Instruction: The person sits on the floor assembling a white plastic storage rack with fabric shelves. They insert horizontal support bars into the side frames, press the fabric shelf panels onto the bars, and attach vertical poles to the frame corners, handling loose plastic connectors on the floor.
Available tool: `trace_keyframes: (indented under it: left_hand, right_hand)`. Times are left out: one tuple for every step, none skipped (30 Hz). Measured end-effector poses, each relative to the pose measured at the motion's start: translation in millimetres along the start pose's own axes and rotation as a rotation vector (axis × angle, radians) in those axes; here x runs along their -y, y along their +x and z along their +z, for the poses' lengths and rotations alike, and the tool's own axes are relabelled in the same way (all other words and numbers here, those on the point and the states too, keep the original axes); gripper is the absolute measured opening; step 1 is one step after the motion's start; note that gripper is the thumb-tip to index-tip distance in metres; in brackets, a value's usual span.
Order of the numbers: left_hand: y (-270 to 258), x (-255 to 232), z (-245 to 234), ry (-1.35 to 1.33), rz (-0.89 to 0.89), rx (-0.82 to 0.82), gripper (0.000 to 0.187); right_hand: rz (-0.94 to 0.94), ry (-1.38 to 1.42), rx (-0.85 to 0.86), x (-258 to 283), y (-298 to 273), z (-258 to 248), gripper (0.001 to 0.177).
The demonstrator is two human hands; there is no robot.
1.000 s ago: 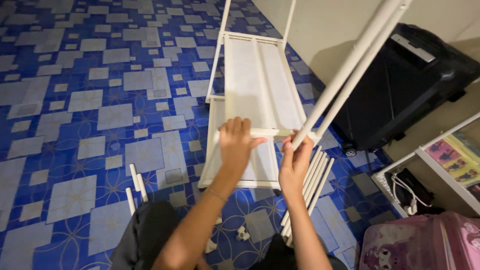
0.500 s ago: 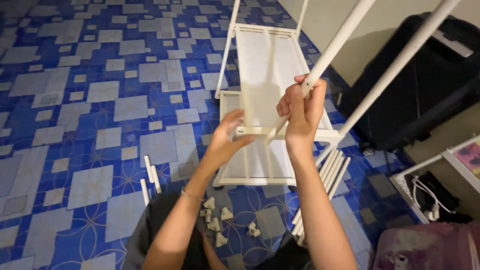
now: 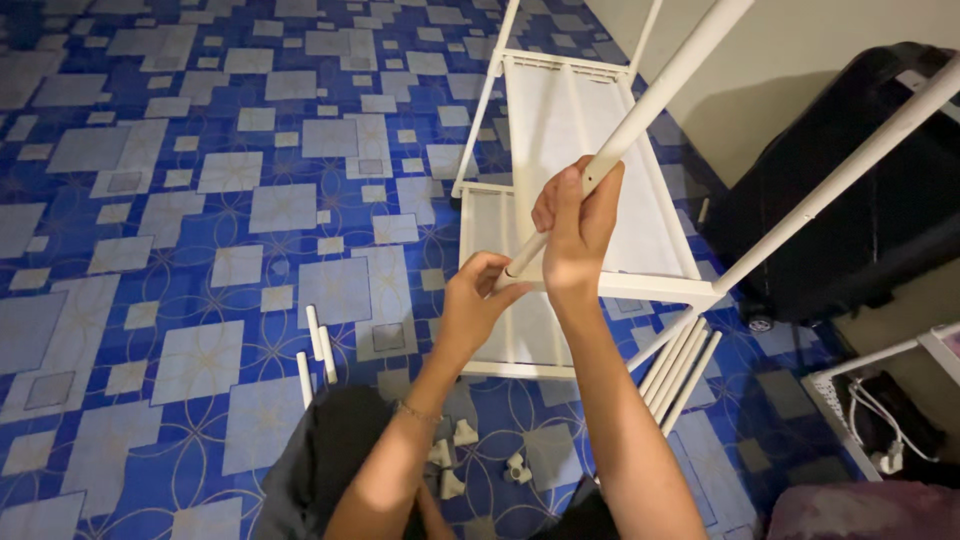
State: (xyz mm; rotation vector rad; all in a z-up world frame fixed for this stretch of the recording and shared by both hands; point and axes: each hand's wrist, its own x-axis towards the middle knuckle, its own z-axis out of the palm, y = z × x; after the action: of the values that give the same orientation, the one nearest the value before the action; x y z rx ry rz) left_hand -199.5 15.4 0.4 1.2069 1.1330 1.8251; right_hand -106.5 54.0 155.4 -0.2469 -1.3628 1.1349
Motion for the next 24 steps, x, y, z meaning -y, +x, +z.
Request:
trace_keyframes:
  left_hand:
    - [0, -2, 0, 0.008, 0.006, 0.004, 0.031]
    - [0, -5, -1, 0.018, 0.015, 0.005, 0.030]
    - [0, -7, -2, 0.027, -0.012, -0.002, 0.030]
    - [1, -10, -2, 0.037, -0.038, -0.009, 0.030]
    - [2, -13, -1, 0.047, -0.064, -0.016, 0.029]
    - [1, -14, -1, 0.038, -0.048, -0.014, 0.030]
    - [1, -15, -1, 0.028, -0.031, -0.011, 0.030]
    - [1, -15, -1, 0.017, -0.016, -0.006, 0.031]
    - [0, -15, 0, 0.033, -0.033, -0.007, 0.031]
    - [1, -16, 0, 0.051, -0.048, -0.012, 0.031]
    - [1, -16, -1, 0.068, -0.064, -0.016, 0.031]
    - [1, -17, -2, 0.070, -0.050, -0.014, 0.031]
    - [1, -17, -3, 0.072, -0.037, -0.011, 0.031]
    - [1, -18, -3, 0.073, -0.019, -0.007, 0.031]
    - [1, -19, -3, 0.104, -0.021, -0.012, 0.031]
    - [2, -20, -3, 0.137, -0.023, -0.016, 0.031]
    - [2, -21, -3, 0.169, -0.024, -0.020, 0.030]
    - [3, -22, -3, 0.164, -0.023, -0.021, 0.030]
    - [3, -23, -2, 0.158, -0.022, -0.021, 0.029]
    - [3, -24, -2, 0.152, -0.022, -0.019, 0.028]
    - [3, -24, -1, 0.170, -0.020, -0.028, 0.028]
    - [4, -24, -1, 0.189, -0.019, -0.038, 0.029]
    - [4, -24, -1, 0.208, -0.017, -0.048, 0.029]
    - [5, -24, -1, 0.206, -0.037, -0.051, 0.029]
  right_hand:
    - [-0.001, -0.014, -0.002, 0, 0, 1, 0.011]
    - [-0.003, -0.024, -0.002, -1, 0, 4, 0.011]
    - [-0.006, -0.035, -0.002, -1, -1, 6, 0.011]
    - [-0.030, -0.040, 0.011, 0, -2, 7, 0.011]
    - [-0.054, -0.046, 0.024, 2, -3, 7, 0.011]
    - [-0.076, -0.054, 0.035, 2, -6, 8, 0.011]
    - [-0.083, -0.068, 0.039, 2, -7, 9, 0.011]
    - [-0.089, -0.086, 0.040, 2, -9, 8, 0.012]
    - [-0.096, -0.103, 0.041, 1, -9, 7, 0.012]
    - [-0.076, -0.088, 0.040, 1, -9, 7, 0.013]
    - [-0.055, -0.073, 0.040, 0, -8, 6, 0.013]
    - [-0.034, -0.058, 0.038, -2, -8, 6, 0.013]
    - [-0.009, -0.036, 0.042, -3, -7, 5, 0.014]
    - [0.012, -0.015, 0.047, -4, -5, 4, 0.015]
    - [0.033, 0.006, 0.051, -5, -4, 3, 0.016]
    - [0.036, -0.001, 0.043, -7, -4, 3, 0.016]
    - [0.040, -0.007, 0.036, -10, -4, 4, 0.016]
    - [0.042, -0.013, 0.026, -14, -3, 5, 0.017]
    - [0.066, 0.016, 0.005, -17, -2, 5, 0.017]
    - [0.089, 0.044, -0.017, -21, 0, 4, 0.019]
    - [0.112, 0.071, -0.039, -25, 2, 2, 0.021]
    - [0.133, 0.092, -0.018, -29, 3, -1, 0.026]
    - [0.154, 0.113, 0.004, -33, 5, -4, 0.032]
    - [0.173, 0.136, 0.029, -37, 6, -7, 0.038]
